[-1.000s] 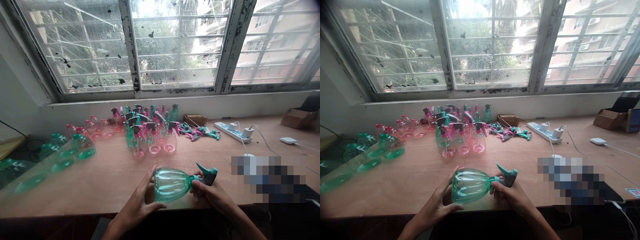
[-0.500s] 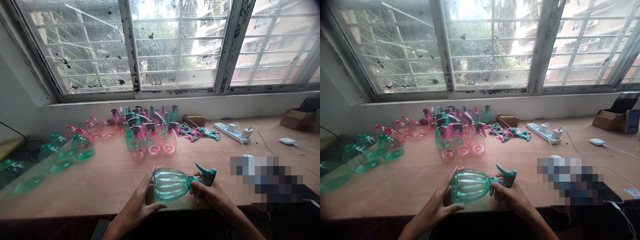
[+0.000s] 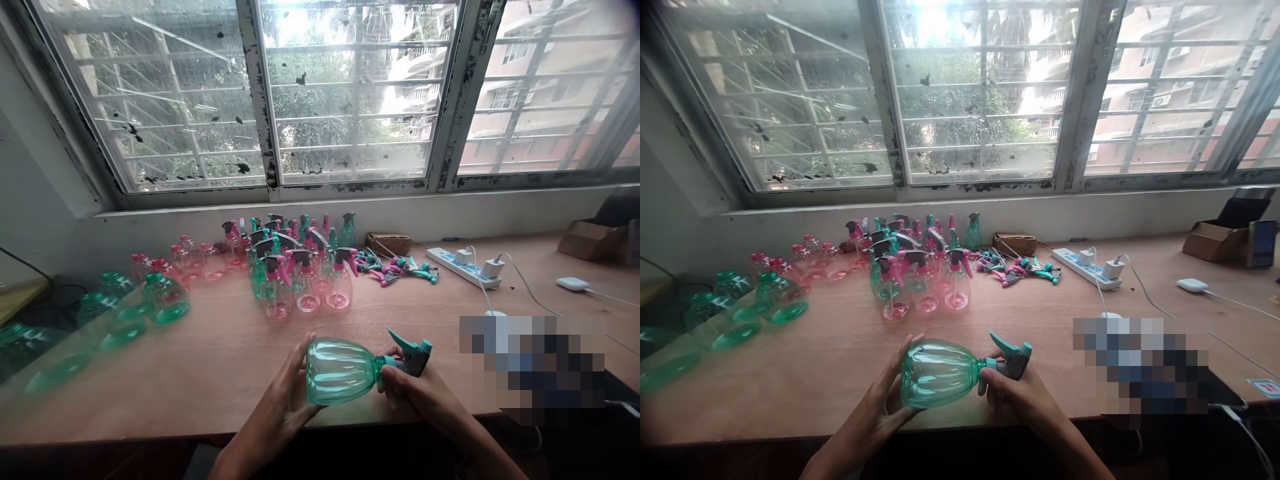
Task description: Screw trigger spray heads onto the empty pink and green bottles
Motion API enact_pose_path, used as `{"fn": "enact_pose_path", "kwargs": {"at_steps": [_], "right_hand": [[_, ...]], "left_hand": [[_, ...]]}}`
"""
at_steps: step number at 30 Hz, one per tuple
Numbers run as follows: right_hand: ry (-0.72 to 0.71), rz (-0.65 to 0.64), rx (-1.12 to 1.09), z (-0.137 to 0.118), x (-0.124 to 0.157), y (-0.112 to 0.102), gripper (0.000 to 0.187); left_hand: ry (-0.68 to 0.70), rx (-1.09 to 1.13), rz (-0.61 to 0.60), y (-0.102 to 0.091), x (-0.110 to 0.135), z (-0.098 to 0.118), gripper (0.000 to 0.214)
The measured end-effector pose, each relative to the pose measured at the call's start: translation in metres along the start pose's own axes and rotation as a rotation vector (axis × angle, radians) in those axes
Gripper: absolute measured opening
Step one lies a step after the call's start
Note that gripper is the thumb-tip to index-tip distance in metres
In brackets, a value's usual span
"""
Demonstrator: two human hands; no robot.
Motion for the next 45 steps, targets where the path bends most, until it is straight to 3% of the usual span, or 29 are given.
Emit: {"fn": "enact_pose_path", "kwargs": {"at_steps": [2, 6, 10, 14, 19, 24, 33, 37, 41, 45], "right_hand": [[-0.005, -0.001, -0.006, 0.001, 0.0, -0.001, 0.036], [-0.007, -0.009, -0.006, 0.002, 0.0, -0.001, 0.036], [-0.007, -0.012, 0.004, 0.002, 0.0, -0.001, 0.035], [-0.016, -0.017, 0.001, 0.001, -0.001, -0.002, 0.032], [-0.008, -0.02, 0.031, 0.001, 0.001, -0.001, 0.034], [-0.01, -0.02, 0.032, 0.002, 0.0, -0.003, 0.033], [-0.004, 0.006, -0.069, 0.004, -0.002, -0.005, 0.031], [-0.006, 0.014, -0.058, 0.003, -0.002, -0.005, 0.032], [-0.008, 0.035, -0.05, 0.003, -0.002, -0.006, 0.033], [0.0, 0.045, -0.047, 0.002, -0.001, -0.006, 0.034]], "left_hand": [[-0.013, 0.034, -0.015, 0.002, 0.001, -0.003, 0.092], [-0.074, 0.014, -0.058, 0.002, 0.002, -0.011, 0.113], [-0.063, -0.058, -0.024, -0.003, 0.002, -0.007, 0.105], [-0.008, 0.037, -0.02, 0.0, 0.002, 0.001, 0.09], [-0.046, 0.04, -0.035, 0.0, 0.003, -0.007, 0.109], [-0.049, -0.082, -0.028, -0.004, 0.001, -0.007, 0.101], [-0.091, 0.072, -0.064, 0.003, 0.002, -0.006, 0.112], [-0.114, -0.016, -0.055, -0.002, 0.002, -0.012, 0.103], [-0.057, 0.034, -0.081, 0.001, 0.003, -0.013, 0.087], [-0.066, 0.108, -0.11, 0.005, 0.003, -0.011, 0.113]]}}
Point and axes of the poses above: each hand's wrist, its own x-axis away from the middle knuckle, its own y-axis out of the palm, z = x × y, the point moved 9 cm from there along -x, towards the middle knuckle
